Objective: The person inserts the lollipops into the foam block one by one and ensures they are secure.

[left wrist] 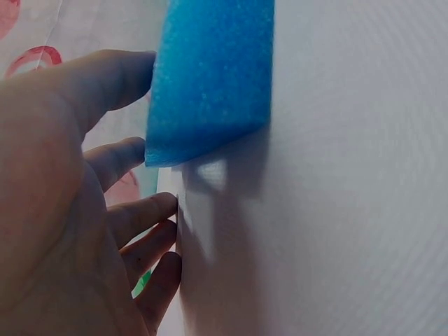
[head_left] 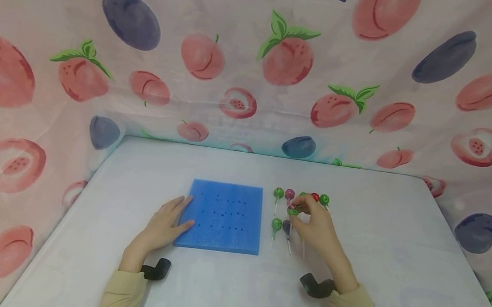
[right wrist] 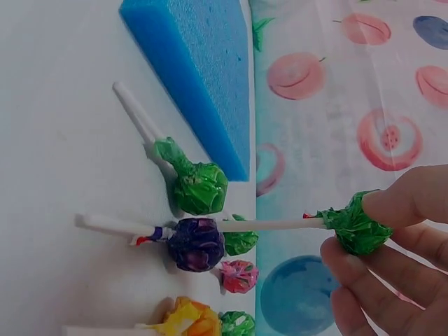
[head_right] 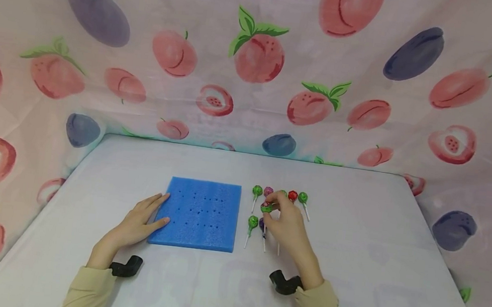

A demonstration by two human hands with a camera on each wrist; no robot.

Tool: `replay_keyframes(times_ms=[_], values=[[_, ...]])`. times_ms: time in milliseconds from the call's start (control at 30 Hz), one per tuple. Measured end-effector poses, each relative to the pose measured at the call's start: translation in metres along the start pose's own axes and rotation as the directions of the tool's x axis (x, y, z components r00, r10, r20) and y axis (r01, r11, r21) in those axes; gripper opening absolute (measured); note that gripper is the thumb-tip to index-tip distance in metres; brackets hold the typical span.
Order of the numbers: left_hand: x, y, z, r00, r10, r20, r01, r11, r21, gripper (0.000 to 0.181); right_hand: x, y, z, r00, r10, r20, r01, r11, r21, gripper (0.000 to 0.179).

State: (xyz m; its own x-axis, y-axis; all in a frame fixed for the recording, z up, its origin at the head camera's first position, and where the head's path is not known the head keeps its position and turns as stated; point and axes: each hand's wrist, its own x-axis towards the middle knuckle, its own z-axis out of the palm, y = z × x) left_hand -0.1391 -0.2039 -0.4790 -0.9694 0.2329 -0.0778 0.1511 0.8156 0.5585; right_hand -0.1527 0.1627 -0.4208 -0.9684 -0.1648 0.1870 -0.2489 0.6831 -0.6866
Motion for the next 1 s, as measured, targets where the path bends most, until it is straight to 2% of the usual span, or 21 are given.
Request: replay_keyframes(times_ms=[233,433,1000], values=[[-0.001,0.000,-0.001,1.000,-0.008,0.011,0.008,1.000,-0.006,0.068,0.003,-0.002,0.006,0.999,-0.047,-0.028,0.048,0.999,0.019,0.028],[-0.001,0.000,-0.002,1.000,-0.009,0.020,0.009,1.000,-0.011,0.069,0.006,-0.009,0.008,1.000,-0.025,-0.006,0.025,0.999,0.027,0.029],[0.000,-0.001,-0.003,1.000,-0.006,0.023,0.006,1.000,-0.004,0.069,0.018,-0.027,0.010,0.996,-0.078,0.033,0.077,0.996,0.049,0.031]])
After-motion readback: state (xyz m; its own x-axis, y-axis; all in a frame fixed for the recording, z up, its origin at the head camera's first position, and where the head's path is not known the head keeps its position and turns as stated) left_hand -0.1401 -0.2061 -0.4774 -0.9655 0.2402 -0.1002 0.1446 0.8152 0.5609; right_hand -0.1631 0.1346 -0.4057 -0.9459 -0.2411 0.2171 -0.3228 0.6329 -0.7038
